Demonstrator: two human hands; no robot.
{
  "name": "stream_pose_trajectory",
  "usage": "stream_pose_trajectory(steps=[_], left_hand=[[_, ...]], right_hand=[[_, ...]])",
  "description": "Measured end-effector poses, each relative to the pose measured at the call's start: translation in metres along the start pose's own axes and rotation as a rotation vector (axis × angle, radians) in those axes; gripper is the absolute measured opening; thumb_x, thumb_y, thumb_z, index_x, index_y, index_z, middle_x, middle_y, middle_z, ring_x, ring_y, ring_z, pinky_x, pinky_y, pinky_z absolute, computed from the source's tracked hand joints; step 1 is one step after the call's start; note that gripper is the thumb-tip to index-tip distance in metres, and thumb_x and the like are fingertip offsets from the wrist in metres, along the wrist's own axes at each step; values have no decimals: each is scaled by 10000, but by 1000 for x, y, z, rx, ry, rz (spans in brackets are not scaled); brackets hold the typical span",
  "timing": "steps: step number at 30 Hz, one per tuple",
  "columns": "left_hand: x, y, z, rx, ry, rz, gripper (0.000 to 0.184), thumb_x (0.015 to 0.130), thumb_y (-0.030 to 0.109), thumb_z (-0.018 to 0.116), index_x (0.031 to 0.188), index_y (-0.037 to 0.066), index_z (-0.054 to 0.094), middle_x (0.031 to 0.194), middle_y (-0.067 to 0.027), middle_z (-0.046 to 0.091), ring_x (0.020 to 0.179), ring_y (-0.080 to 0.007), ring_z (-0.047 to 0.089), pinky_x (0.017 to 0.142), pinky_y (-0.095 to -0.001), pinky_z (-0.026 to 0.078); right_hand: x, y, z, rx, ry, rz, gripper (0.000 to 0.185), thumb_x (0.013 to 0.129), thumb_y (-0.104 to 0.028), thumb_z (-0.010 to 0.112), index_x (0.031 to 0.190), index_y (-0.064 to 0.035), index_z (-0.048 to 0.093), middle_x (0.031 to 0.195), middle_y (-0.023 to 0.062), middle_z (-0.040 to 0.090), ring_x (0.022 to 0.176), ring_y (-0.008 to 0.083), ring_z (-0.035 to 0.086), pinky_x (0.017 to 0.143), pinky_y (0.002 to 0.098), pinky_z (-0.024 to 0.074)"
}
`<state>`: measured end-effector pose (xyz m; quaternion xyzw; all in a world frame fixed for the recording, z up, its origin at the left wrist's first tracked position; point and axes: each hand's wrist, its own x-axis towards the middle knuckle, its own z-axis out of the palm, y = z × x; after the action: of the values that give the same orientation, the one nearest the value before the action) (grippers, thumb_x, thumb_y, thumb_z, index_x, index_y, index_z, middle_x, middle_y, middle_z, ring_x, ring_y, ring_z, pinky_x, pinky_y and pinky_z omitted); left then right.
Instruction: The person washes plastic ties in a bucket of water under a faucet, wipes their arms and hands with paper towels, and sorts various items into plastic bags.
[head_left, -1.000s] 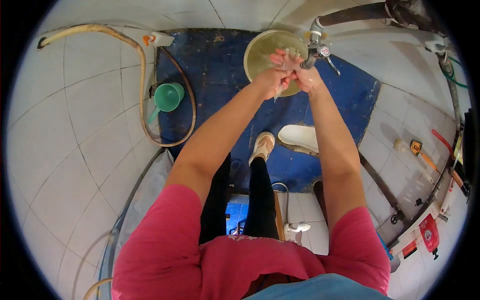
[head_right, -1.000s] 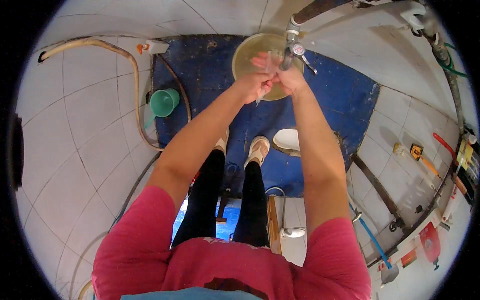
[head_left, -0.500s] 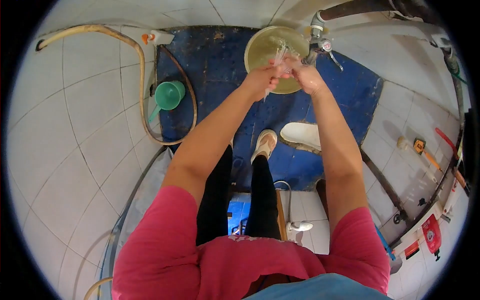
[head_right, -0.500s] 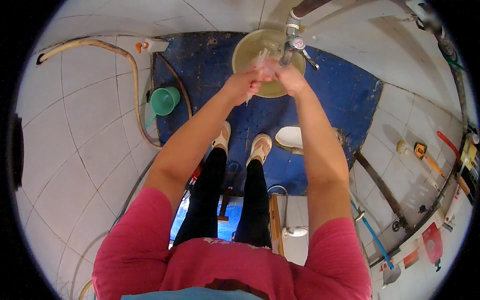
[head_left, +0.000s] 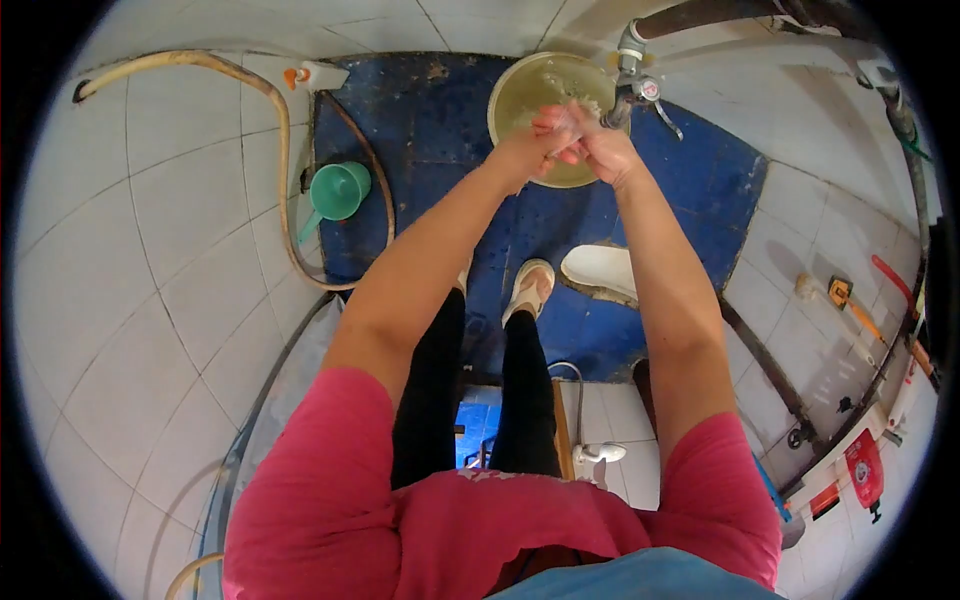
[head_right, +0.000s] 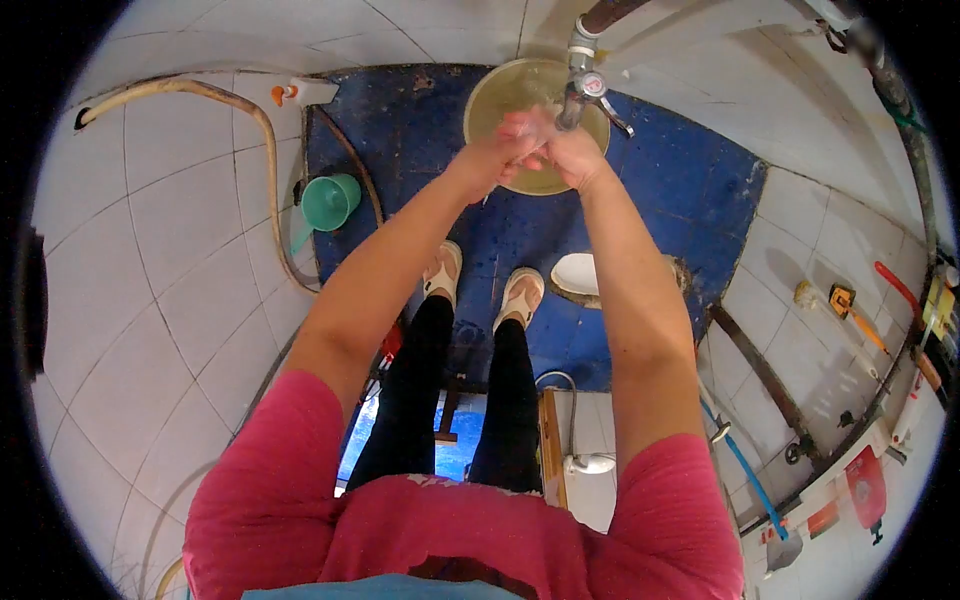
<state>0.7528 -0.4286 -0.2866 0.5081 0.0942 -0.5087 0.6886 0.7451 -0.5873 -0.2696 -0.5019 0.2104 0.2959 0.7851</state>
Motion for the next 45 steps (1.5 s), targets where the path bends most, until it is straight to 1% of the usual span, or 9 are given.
stream_pose_trajectory(steps=[3, 9, 15, 18, 27, 33, 39, 41, 45], left_hand=[[2, 5, 7, -37, 0, 125, 388, 829, 347, 614, 1113, 95, 532, 914, -19, 590, 618, -56, 418, 520, -188, 311], [8, 24, 1, 95, -165, 15, 365, 855, 313, 584, 1168, 146, 498, 940, 16, 575, 602, -37, 386, 528, -165, 297], [2, 12, -13, -92, -242, 32, 340, 882, 337, 556, 1166, 155, 512, 941, 33, 580, 647, -26, 387, 563, -155, 317], [-4, 15, -21, -25, -257, -36, 340, 892, 342, 546, 1165, 141, 525, 955, 38, 580, 679, -28, 403, 596, -160, 343], [-4, 27, -22, 83, -172, -114, 315, 882, 329, 568, 1076, 80, 566, 873, 31, 559, 658, -28, 403, 557, -153, 336], [-2, 31, -28, 149, -254, -126, 300, 875, 332, 576, 982, 52, 592, 804, 28, 540, 575, -34, 362, 510, -175, 293], [2, 35, -22, 214, -187, 12, 330, 868, 328, 586, 1031, 41, 603, 807, 29, 569, 589, -41, 363, 541, -173, 311], [14, 34, -28, 236, -219, -2, 330, 865, 311, 591, 1050, 38, 600, 826, 25, 587, 609, -40, 384, 558, -170, 332], [24, 29, -17, 140, -173, 28, 308, 858, 235, 601, 1078, 20, 588, 904, -10, 617, 698, -53, 480, 626, -182, 413]], right_hand=[[-11, -12, -1, 12, -33, 34, 423, 941, -362, 446, 1145, -9, 558, 1032, 73, 618, 785, 133, 562, 667, 239, 439], [-12, -20, -11, -231, -94, -25, 385, 933, -333, 470, 1120, -14, 575, 1002, 62, 627, 737, 125, 537, 648, 230, 425], [-8, -9, 3, -80, 95, 54, 306, 902, -303, 540, 1060, -49, 603, 876, 9, 613, 711, 80, 517, 629, 197, 405], [-1, -1, 0, -65, -71, 27, 306, 903, -289, 532, 1076, -46, 598, 876, 6, 614, 705, 82, 518, 626, 213, 410], [0, 1, 8, 10, 229, -151, 366, 882, -321, 551, 1095, -26, 592, 951, 30, 623, 817, 138, 578, 691, 262, 450], [-7, -21, 14, 237, -28, -31, 336, 935, -291, 460, 1125, -36, 572, 1027, 53, 614, 872, 160, 579, 720, 278, 457], [-7, -11, -12, -309, 52, -162, 355, 951, -260, 400, 1174, -13, 523, 1083, 98, 598, 918, 185, 579, 745, 287, 463], [-19, -16, -11, 81, 292, -166, 349, 957, -222, 372, 1194, 2, 497, 1101, 122, 587, 963, 194, 575, 794, 293, 462], [-42, -21, -12, 240, 245, -261, 350, 968, -221, 352, 1176, 21, 497, 1109, 144, 578, 1006, 210, 568, 856, 314, 455]])
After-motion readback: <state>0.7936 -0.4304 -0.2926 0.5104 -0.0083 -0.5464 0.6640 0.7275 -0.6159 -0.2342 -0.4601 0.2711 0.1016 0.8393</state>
